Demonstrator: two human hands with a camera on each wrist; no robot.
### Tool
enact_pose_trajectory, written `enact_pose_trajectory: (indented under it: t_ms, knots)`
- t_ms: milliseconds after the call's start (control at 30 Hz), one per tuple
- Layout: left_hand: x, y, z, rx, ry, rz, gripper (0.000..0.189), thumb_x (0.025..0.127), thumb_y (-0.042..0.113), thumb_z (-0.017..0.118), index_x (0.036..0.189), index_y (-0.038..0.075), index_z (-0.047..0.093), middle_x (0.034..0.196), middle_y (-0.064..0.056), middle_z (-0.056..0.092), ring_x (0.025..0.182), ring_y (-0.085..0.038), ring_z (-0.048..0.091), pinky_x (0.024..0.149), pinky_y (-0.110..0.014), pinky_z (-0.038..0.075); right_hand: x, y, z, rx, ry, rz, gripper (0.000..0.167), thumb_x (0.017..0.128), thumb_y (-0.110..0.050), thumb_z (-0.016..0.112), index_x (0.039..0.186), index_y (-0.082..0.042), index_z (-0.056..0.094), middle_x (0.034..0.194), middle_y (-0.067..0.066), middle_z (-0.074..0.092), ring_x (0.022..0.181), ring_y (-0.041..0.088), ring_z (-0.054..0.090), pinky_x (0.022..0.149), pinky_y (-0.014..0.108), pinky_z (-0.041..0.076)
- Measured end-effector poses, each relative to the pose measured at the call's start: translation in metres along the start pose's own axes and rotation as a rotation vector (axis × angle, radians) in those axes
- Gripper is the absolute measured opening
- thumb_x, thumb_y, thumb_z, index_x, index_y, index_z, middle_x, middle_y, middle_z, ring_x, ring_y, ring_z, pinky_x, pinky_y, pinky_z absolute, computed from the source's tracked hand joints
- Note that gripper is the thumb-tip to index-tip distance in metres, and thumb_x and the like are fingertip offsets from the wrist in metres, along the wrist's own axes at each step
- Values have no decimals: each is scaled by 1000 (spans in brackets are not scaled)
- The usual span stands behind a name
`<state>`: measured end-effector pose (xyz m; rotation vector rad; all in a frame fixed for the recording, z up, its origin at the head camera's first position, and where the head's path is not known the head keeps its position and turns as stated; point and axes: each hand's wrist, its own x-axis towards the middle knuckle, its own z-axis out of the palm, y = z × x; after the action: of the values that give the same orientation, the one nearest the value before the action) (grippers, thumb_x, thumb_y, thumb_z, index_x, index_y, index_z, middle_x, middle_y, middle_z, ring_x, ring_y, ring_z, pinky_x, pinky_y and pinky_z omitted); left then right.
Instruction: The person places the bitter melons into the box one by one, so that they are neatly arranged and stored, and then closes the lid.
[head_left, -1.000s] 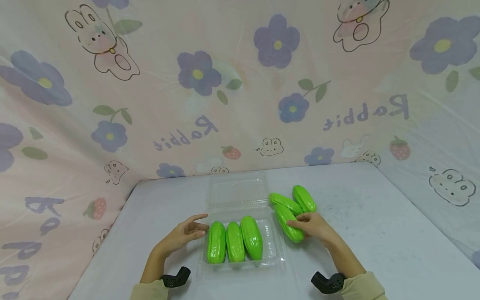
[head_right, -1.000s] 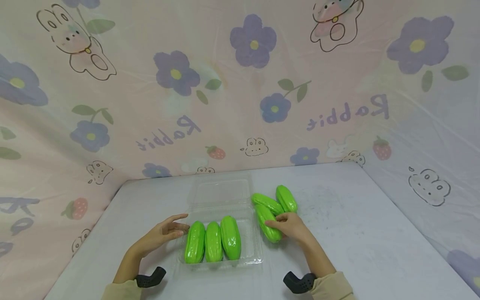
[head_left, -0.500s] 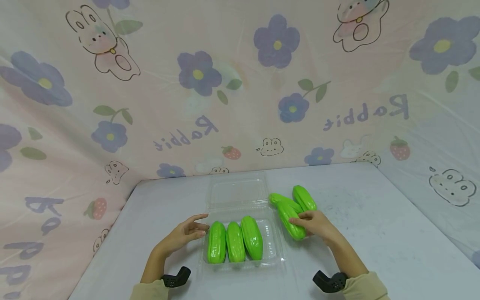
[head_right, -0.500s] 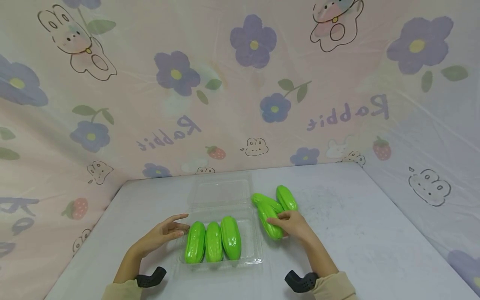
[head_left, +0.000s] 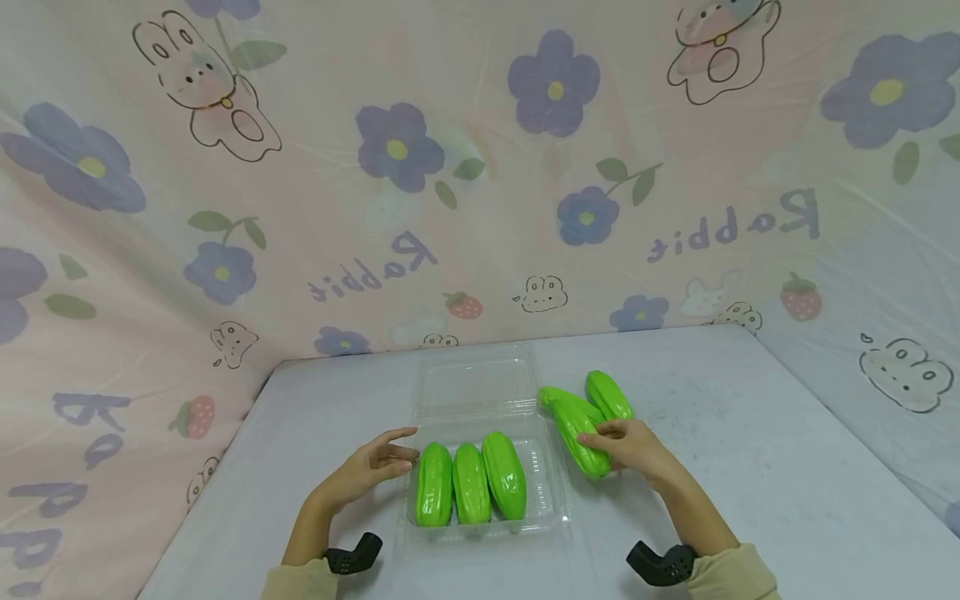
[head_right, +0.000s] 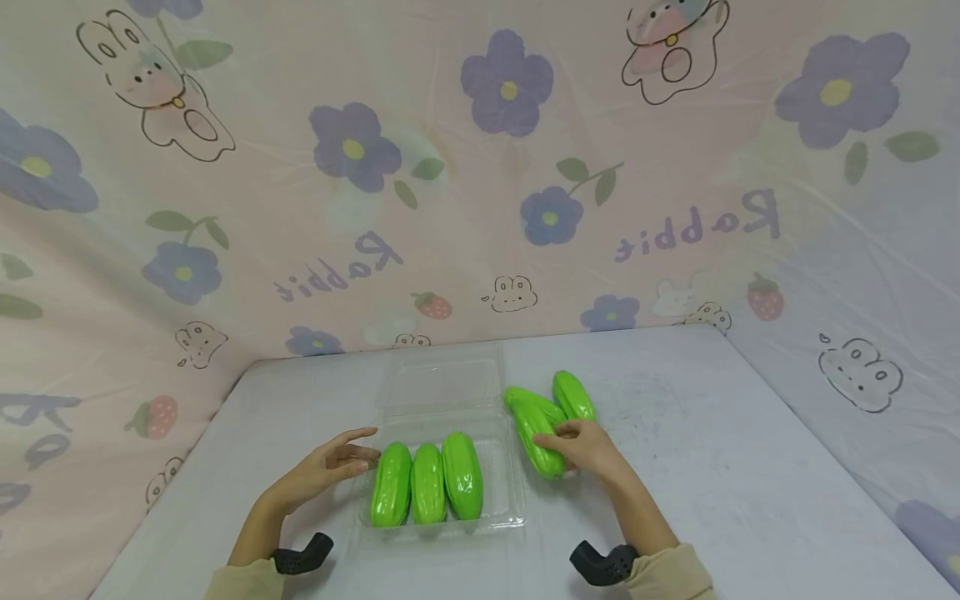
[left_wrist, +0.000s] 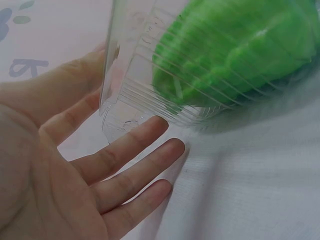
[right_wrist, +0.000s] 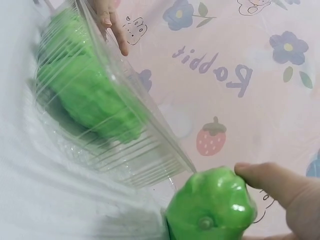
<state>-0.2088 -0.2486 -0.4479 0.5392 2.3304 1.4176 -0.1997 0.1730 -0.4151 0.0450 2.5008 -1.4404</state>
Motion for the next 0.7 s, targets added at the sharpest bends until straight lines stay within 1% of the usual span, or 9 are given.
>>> enact_pose_trajectory:
  t_ms: [133, 267, 433, 567, 700]
  knots:
    - [0, 0, 0, -2, 1, 3, 62, 98, 26, 57, 151, 8, 29, 137, -28, 52, 127, -43, 52, 103, -52, 48, 0, 0, 0, 11, -7, -7, 68, 89, -32, 67, 132, 16, 46, 126, 31, 58, 96, 20, 64, 73, 30, 56]
    - [0, 0, 1, 4, 5, 2, 62, 98, 26, 57, 151, 8, 29, 137, -28, 53, 127, -42, 53, 103, -52, 48, 0, 1, -1, 10, -14, -8, 68, 90, -31, 67, 133, 16, 44, 129, 32, 57, 103, 25, 64, 77, 32, 57]
    - [0, -1, 1, 9, 9, -1, 62, 98, 25, 57, 150, 8, 30, 137, -28, 54, 126, -42, 53, 103, -53, 47, 0, -1, -2, 7, -31, -11, 68, 91, -30, 64, 135, 16, 42, 133, 33, 52, 111, 32, 60, 83, 36, 57]
    - [0, -1, 0, 12, 11, -7, 61, 97, 26, 57, 150, 9, 30, 136, -27, 54, 126, -42, 54, 103, -53, 48, -1, -3, -2, 29, -48, -13, 68, 92, -29, 62, 137, 17, 39, 137, 35, 48, 116, 36, 57, 85, 37, 56]
    - [0, 0, 0, 13, 14, -9, 61, 97, 26, 57, 150, 9, 31, 136, -27, 54, 126, -41, 54, 103, -53, 48, -2, -4, -1, 53, -63, -17, 67, 93, -28, 61, 137, 17, 37, 137, 35, 47, 117, 35, 57, 85, 37, 55]
